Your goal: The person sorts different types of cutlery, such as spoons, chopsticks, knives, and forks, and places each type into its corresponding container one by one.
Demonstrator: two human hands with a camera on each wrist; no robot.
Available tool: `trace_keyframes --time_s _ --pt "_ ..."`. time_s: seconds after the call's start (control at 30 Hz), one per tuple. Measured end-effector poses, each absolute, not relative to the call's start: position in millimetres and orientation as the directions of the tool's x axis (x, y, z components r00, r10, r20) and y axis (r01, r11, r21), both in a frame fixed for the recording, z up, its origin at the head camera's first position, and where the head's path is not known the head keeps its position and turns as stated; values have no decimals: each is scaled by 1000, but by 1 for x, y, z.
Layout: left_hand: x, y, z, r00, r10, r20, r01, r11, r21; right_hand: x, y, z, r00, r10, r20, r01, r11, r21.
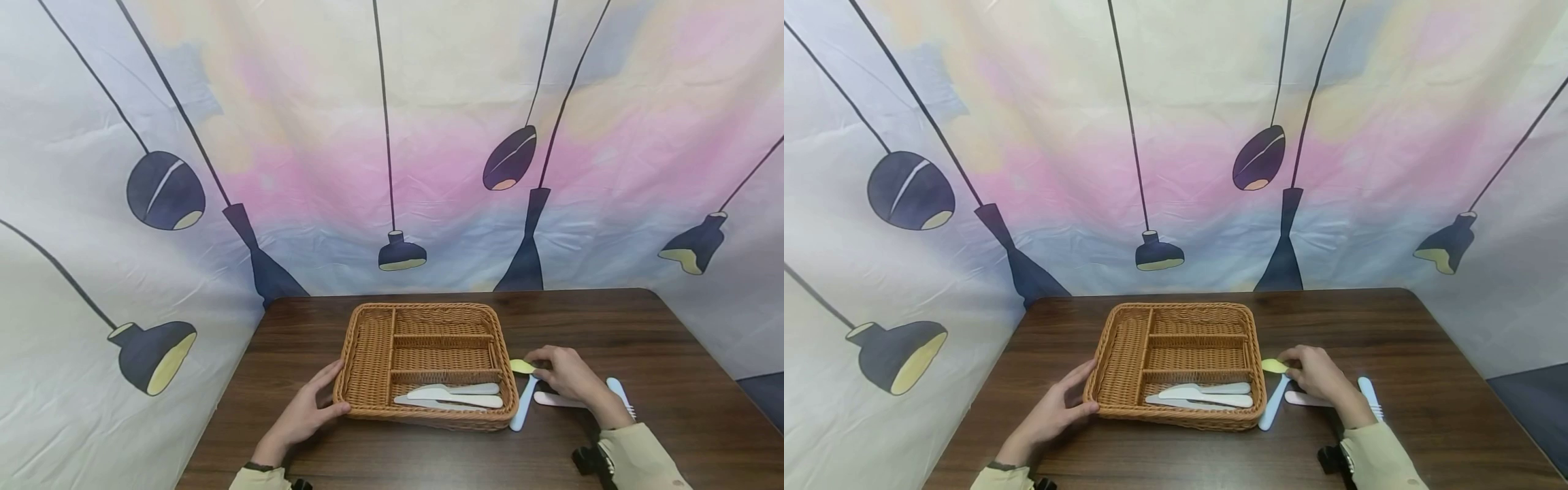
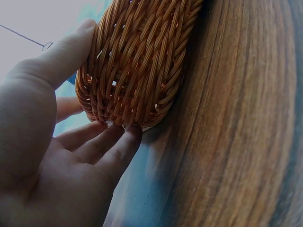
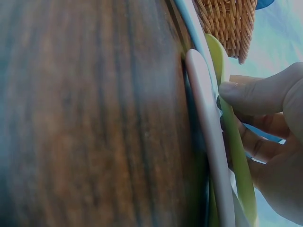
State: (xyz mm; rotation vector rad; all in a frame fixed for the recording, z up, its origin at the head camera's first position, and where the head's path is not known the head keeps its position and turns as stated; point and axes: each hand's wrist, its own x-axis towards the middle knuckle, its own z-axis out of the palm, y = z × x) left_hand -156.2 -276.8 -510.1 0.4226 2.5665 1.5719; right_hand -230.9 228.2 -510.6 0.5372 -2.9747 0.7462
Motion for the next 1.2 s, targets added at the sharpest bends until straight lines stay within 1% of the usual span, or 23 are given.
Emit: trace_keyframes --time_s 0.4,0.87,1.2 --pt "-157 -277 -509 -953 297 55 181 416 891 -231 230 -504 -940 -312 142 -342 835 -432" --pt "-156 -278 -511 -955 291 61 181 409 894 -228 236 -494 -931 -321 173 -365 817 -448" --pt "-155 -277 -509 -956 288 53 175 415 893 -225 237 -485 -921 -317 227 -387 808 -444"
